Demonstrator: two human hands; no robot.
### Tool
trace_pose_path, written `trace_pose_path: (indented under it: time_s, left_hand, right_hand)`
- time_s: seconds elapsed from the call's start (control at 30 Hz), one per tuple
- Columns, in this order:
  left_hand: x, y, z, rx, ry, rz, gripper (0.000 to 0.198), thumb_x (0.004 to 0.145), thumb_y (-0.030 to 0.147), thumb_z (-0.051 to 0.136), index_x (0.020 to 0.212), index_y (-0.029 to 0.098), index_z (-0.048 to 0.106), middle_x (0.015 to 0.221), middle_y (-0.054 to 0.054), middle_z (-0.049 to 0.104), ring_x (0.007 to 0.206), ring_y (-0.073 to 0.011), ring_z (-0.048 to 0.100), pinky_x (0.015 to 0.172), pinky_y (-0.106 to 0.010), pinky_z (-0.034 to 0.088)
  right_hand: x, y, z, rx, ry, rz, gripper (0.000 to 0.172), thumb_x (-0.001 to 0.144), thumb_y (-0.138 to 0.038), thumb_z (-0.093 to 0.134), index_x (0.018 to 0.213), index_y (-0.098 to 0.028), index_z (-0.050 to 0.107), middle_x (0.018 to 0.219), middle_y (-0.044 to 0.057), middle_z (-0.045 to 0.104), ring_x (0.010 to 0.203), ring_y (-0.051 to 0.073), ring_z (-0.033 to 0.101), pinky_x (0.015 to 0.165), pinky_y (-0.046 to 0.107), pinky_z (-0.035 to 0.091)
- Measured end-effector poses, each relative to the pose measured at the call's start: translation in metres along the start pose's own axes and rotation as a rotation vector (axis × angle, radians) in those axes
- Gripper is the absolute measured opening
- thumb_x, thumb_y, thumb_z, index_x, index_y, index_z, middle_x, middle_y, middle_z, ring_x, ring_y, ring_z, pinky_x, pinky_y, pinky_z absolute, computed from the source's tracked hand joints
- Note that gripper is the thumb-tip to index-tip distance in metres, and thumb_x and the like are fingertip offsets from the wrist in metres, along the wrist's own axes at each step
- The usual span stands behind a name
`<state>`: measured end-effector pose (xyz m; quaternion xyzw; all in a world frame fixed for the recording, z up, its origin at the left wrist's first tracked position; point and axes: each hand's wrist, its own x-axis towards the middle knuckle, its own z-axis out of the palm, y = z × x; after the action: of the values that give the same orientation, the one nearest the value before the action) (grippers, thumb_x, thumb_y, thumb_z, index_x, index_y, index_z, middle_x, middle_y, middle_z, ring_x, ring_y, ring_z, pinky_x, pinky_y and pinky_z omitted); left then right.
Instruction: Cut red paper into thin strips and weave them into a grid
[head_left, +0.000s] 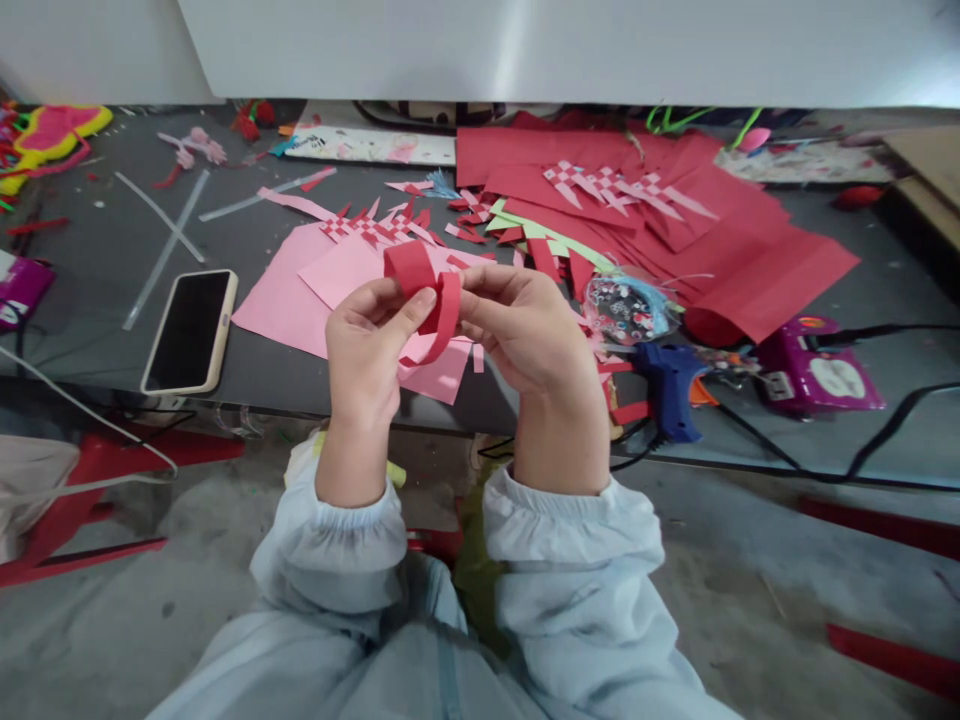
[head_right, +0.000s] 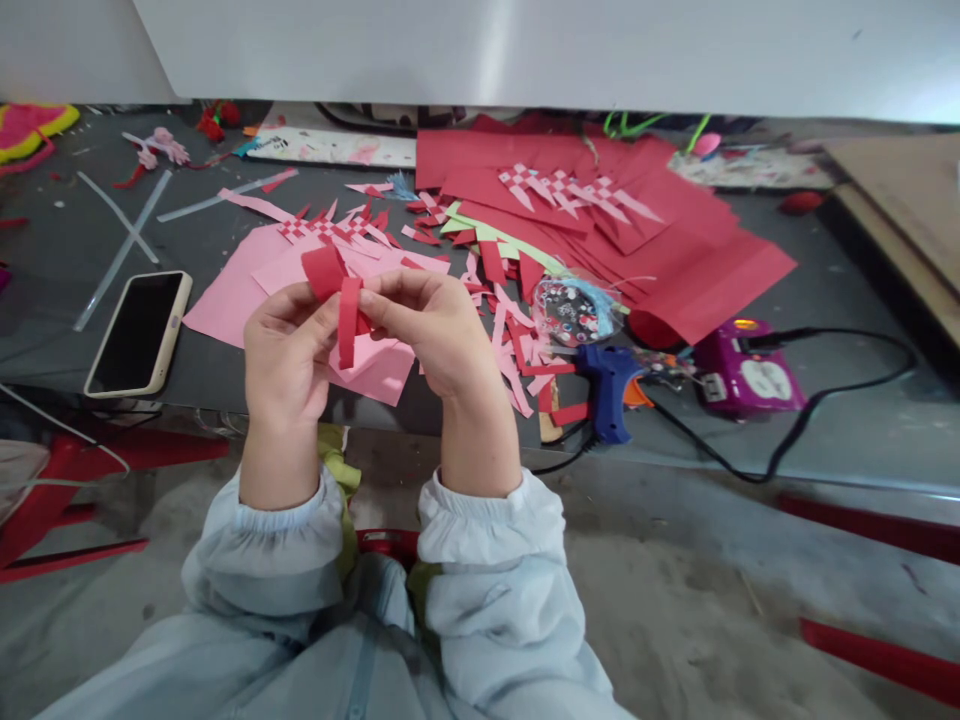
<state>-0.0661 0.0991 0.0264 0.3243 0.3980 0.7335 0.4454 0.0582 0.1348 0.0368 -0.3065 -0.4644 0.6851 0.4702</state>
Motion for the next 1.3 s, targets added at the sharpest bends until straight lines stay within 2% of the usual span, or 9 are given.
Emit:
trace_pose_path:
  time_s: [0.23,0.4,0.6,0.73,0.97,1.17,1.3]
  left_hand:
    - [-0.0006,-0.0045,0.0046,-0.061,0.055,0.061,0.022,0.056,0.026,0.093,0.071,0.023,0.076,0.073,0.003,0.076,0.067,-0.0105,0.07,0.069,-0.022,0.06]
    - [-0.0013,-0.0062,0.0065,-0.058,0.099,0.1,0.022,0.058,0.026,0.092,0.073,0.023,0.076,0.074,0.003,0.075,0.067,-0.0101,0.069,0.068,-0.021,0.059]
    - [0.0003,-0.0042,0.0052,-0.053,0.097,0.089,0.026,0.053,0.029,0.095,0.071,0.023,0.076,0.074,0.004,0.075,0.066,-0.0096,0.069,0.067,-0.02,0.059]
    - [0.0018,-0.0009,0.0038,-0.056,0.09,0.086,0.028,0.051,0.03,0.096,0.07,0.023,0.076,0.071,0.004,0.075,0.065,-0.009,0.069,0.066,-0.019,0.059]
    - [0.0016,0.0009,-0.001,-0.032,0.018,0.014,0.026,0.053,0.026,0.095,0.072,0.022,0.077,0.074,0.002,0.076,0.064,-0.0101,0.07,0.064,-0.02,0.06]
    - [0.0011,-0.0021,0.0001,-0.027,0.036,0.086,0.022,0.058,0.025,0.093,0.074,0.023,0.077,0.075,0.001,0.077,0.066,-0.0107,0.071,0.067,-0.02,0.06]
    - [0.0005,-0.0037,0.0028,-0.022,0.072,0.113,0.023,0.058,0.026,0.093,0.073,0.022,0.077,0.074,0.001,0.076,0.065,-0.0102,0.071,0.068,-0.021,0.059]
  right_hand:
    - [0.0019,0.0014,0.0061,0.058,0.007,-0.057,0.025,0.059,-0.032,0.09,0.065,-0.017,0.07,0.061,-0.003,0.064,0.057,0.007,0.056,0.055,0.019,0.048]
    - [0.0023,0.0045,0.0099,0.075,0.027,-0.06,0.028,0.061,-0.039,0.088,0.069,-0.019,0.07,0.069,-0.003,0.066,0.063,0.008,0.059,0.064,0.022,0.053]
    - [0.0013,0.0013,0.0072,0.074,0.03,-0.011,0.025,0.06,-0.032,0.089,0.069,-0.017,0.071,0.064,-0.003,0.064,0.056,0.005,0.054,0.054,0.019,0.048]
    - [-0.0002,-0.0026,0.0042,0.02,-0.003,0.058,0.026,0.057,-0.028,0.09,0.07,-0.016,0.071,0.064,-0.003,0.065,0.058,0.007,0.057,0.058,0.021,0.051]
    - [-0.002,-0.0018,0.0022,-0.013,-0.046,0.021,0.018,0.066,-0.028,0.085,0.072,-0.017,0.071,0.067,-0.003,0.065,0.058,0.006,0.055,0.058,0.021,0.05]
    - [-0.0011,-0.0009,0.0051,0.018,-0.052,-0.008,0.024,0.063,-0.03,0.087,0.069,-0.017,0.068,0.062,-0.005,0.059,0.057,0.006,0.053,0.06,0.02,0.05]
    - [0.0007,-0.0012,0.0082,0.019,-0.012,0.0,0.031,0.059,-0.033,0.089,0.064,-0.017,0.063,0.061,-0.006,0.054,0.056,0.005,0.05,0.06,0.021,0.05]
